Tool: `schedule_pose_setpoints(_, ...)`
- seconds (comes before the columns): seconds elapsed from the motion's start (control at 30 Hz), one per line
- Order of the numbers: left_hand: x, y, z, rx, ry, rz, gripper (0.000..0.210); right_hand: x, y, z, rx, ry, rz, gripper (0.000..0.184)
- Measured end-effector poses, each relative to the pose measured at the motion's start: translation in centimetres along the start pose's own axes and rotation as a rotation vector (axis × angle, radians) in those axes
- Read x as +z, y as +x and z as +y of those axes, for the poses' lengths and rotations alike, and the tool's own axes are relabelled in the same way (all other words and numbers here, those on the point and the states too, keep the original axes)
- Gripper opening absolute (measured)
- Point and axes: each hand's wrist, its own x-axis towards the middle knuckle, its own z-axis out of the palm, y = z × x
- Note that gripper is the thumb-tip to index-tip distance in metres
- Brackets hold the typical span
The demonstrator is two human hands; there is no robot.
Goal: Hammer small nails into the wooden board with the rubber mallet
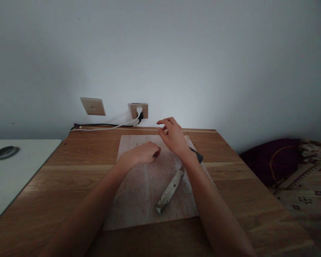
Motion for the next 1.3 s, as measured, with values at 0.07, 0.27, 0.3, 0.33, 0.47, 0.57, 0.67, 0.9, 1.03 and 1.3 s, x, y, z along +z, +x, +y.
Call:
schedule_pose_setpoints(0.07, 0.19, 0.1, -0.05, 0.015, 0.01, 0.002, 0.023, 0.05, -0.02, 0.04, -0.001, -0.002, 0.0, 0.017)
schedule_pose_setpoints(0.27, 0.62, 0.29, 0.36, 0.046, -0.055, 0.032, 0.021, 0.03, -0.03, 0.16, -0.014, 0.007, -0.008, 0.017)
schedule_pose_setpoints(0.3, 0.63, 0.3, 0.45, 0.043, -0.057, 0.025, 0.021, 0.02, -0.02, 0.16, -0.012, 0.008, -0.011, 0.017)
schedule_pose_setpoints(0.33, 0.63, 0.31, 0.54, 0.039, -0.056, 0.017, 0.021, 0.0, -0.02, 0.16, -0.01, 0.01, -0.013, 0.017)
schedule_pose_setpoints(0.47, 0.54, 0.31, 0.69, 0.021, -0.072, 0.021, 0.02, -0.05, 0.02, 0.08, -0.002, 0.018, -0.015, 0.018)
schedule_pose_setpoints(0.57, 0.45, 0.31, 0.75, 0.025, -0.051, 0.016, 0.021, -0.06, 0.03, 0.02, 0.001, 0.026, -0.019, 0.018)
schedule_pose_setpoints(0.67, 0.42, 0.34, 0.83, 0.033, -0.015, -0.003, 0.022, -0.03, 0.03, 0.04, 0.003, 0.025, -0.013, 0.018)
schedule_pose_setpoints(0.9, 0.4, 0.39, 0.75, 0.041, -0.04, 0.03, 0.019, 0.06, 0.03, 0.2, 0.0, 0.031, -0.027, 0.018)
schedule_pose_setpoints(1.03, 0.45, 0.39, 0.69, 0.052, -0.075, 0.051, 0.022, 0.1, 0.0, 0.25, 0.0, 0.027, -0.032, 0.018)
schedule_pose_setpoints(1.3, 0.28, 0.32, 0.91, 0.076, -0.025, 0.023, 0.022, 0.15, -0.09, 0.29, -0.01, 0.009, -0.041, 0.018)
